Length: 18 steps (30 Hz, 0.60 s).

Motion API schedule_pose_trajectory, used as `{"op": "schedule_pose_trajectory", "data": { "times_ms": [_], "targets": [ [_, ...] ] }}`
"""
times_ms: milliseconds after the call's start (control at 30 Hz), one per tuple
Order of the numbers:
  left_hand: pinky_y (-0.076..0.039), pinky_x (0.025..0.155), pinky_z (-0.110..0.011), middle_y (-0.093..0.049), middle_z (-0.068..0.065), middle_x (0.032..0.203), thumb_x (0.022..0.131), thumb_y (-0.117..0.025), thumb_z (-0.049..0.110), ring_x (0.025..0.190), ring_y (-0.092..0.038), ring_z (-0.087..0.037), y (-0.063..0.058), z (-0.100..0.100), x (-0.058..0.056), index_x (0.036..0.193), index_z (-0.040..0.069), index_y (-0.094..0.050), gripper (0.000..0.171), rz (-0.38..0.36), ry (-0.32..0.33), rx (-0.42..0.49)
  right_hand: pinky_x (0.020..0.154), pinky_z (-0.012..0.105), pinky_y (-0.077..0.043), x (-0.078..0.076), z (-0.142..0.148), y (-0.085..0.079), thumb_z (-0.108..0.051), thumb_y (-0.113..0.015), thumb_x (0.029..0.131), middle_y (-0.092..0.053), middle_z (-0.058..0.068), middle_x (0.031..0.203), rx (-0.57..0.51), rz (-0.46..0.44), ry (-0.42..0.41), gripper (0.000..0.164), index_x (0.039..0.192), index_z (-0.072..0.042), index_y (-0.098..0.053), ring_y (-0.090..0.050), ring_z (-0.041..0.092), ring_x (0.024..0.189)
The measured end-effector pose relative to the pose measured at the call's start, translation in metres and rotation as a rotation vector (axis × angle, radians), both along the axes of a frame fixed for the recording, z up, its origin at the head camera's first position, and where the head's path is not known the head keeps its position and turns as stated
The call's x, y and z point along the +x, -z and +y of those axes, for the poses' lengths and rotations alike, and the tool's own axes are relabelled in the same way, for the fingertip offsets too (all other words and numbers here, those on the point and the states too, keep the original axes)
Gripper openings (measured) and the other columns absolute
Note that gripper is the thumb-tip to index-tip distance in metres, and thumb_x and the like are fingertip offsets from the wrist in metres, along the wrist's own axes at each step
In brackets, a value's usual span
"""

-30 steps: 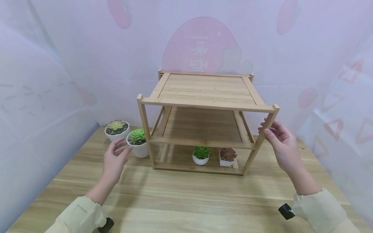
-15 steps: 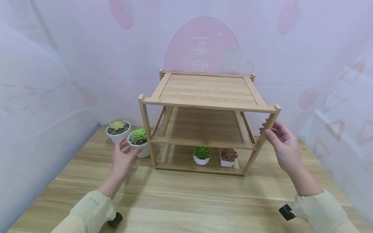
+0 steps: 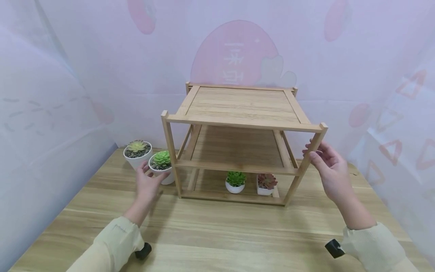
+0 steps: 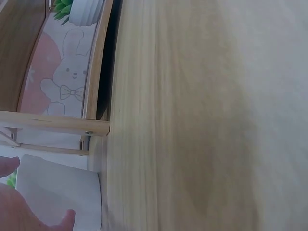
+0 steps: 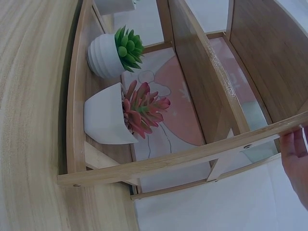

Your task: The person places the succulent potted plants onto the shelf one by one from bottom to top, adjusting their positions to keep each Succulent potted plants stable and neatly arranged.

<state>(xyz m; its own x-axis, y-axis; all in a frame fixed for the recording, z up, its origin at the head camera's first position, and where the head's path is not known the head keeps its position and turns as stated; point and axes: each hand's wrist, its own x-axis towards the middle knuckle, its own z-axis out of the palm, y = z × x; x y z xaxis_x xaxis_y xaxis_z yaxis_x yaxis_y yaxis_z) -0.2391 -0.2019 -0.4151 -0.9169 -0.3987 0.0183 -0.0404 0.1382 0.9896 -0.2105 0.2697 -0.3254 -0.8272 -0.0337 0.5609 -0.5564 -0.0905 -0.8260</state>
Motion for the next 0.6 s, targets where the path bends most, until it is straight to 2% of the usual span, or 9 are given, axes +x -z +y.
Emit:
{"op": "schedule_pose_trajectory", "data": {
  "times_ms": [400, 600],
  "targets": [
    [-0.036, 0.116, -0.05, -0.028, -0.032, 0.157, 0.082, -0.079, -0.006, 0.141, -0.036, -0.046, 0.009, 0.009, -0.011, 0.157, -0.004, -0.016, 0.098, 0.066, -0.061, 0.055, 0.096, 0.021, -0.052, 0.0, 0.0, 0.001, 0.007, -0.05, 0.104, -0.067, 0.003, 0.119, 0.005, -0.002, 0.001, 0.035, 0.131, -0.011, -0.062, -0.067, 0.012, 0.108],
    [-0.032, 0.119, -0.047, -0.027, -0.031, 0.158, 0.081, -0.078, -0.008, 0.144, -0.033, -0.044, 0.01, 0.013, -0.016, 0.156, -0.004, -0.016, 0.098, 0.101, -0.081, 0.075, 0.096, 0.02, -0.052, 0.0, 0.0, 0.001, 0.006, -0.05, 0.104, -0.067, 0.003, 0.119, 0.017, 0.001, 0.015, 0.034, 0.131, -0.011, -0.062, -0.067, 0.012, 0.108]
  ]
}}
